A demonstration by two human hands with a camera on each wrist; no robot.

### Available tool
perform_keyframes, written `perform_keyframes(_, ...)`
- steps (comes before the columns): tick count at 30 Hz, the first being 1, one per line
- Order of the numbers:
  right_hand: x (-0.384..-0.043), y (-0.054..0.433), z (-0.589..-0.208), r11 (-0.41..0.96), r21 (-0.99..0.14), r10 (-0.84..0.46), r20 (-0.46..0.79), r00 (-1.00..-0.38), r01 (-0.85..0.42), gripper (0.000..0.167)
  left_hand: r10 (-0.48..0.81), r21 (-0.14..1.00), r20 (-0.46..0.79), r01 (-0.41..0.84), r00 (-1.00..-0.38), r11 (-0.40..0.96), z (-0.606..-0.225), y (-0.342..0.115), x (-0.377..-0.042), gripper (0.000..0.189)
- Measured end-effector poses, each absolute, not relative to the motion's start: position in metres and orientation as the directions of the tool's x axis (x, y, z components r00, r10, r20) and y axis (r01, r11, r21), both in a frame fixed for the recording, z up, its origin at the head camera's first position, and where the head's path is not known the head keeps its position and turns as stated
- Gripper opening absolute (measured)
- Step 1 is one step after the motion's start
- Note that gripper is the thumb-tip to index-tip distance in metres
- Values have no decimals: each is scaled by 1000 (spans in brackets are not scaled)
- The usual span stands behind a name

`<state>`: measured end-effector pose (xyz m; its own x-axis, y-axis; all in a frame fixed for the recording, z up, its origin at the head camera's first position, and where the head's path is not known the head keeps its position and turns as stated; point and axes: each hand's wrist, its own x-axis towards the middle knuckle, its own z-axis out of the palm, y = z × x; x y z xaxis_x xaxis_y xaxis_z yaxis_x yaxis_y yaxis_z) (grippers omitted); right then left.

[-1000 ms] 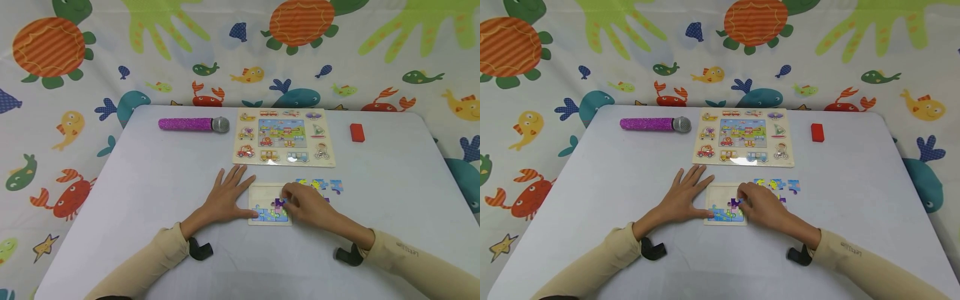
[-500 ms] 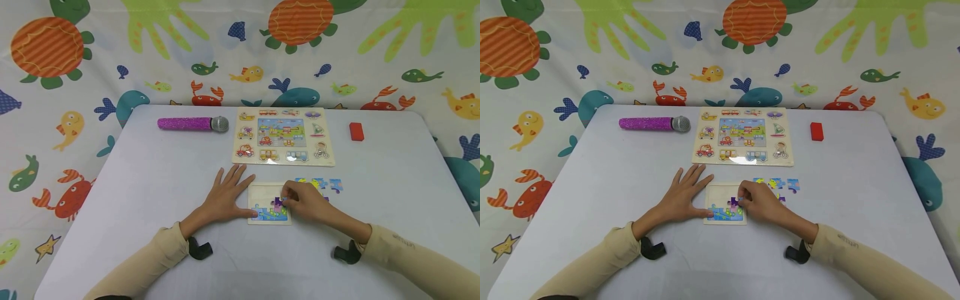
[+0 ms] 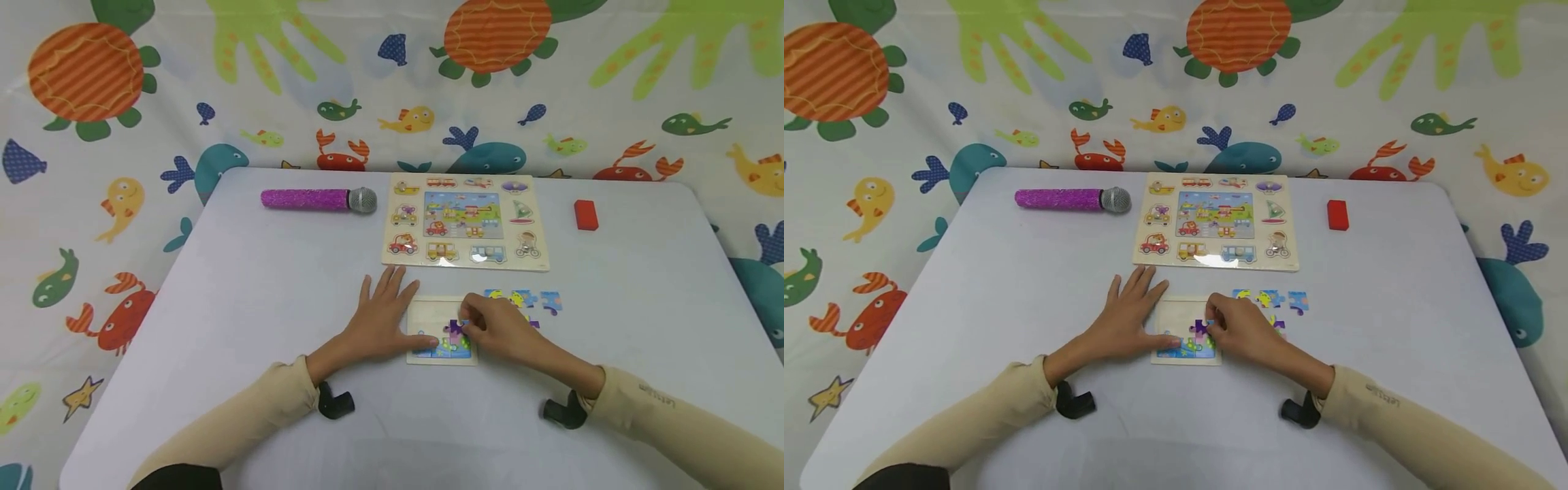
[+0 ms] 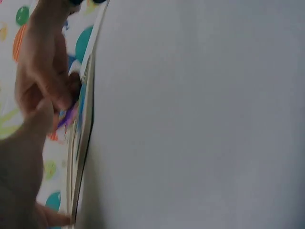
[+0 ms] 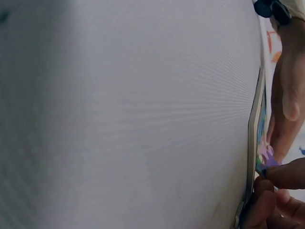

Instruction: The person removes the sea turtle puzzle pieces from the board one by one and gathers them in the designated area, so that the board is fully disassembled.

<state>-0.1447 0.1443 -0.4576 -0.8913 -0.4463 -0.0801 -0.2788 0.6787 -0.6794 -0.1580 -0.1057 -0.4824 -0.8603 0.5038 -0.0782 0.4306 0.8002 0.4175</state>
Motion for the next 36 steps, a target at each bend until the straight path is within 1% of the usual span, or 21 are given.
perform_keyframes(5, -145, 145, -456, 683, -679, -440, -88, -893, -270, 18, 452, 366, -43, 407, -891, 837, -489, -84, -150, 126)
perform_keyframes(10, -145, 144, -455, 688, -677, -435, -95, -895, -262, 18, 428, 313, -18, 401, -904, 861, -493, -74, -146, 133)
perform_keyframes(17, -147, 145, -455, 677, -686, -437, -83, -896, -267, 18, 427, 307, -28, 399, -904, 864, -493, -72, -145, 135)
perform_keyframes(24, -149, 147, -459, 647, -732, -423, -109, -899, -215, 19, 421, 303, -37, 391, -906, 869, -493, -71, -145, 136)
perform_keyframes(31, -146, 150, -462, 620, -741, -449, -63, -891, -260, 19, 415, 318, -47, 381, -908, 868, -493, -70, -145, 136)
perform_keyframes(36, -149, 150, -461, 607, -767, -430, -94, -898, -210, 18, 413, 316, -54, 377, -909, 871, -492, -69, -145, 137)
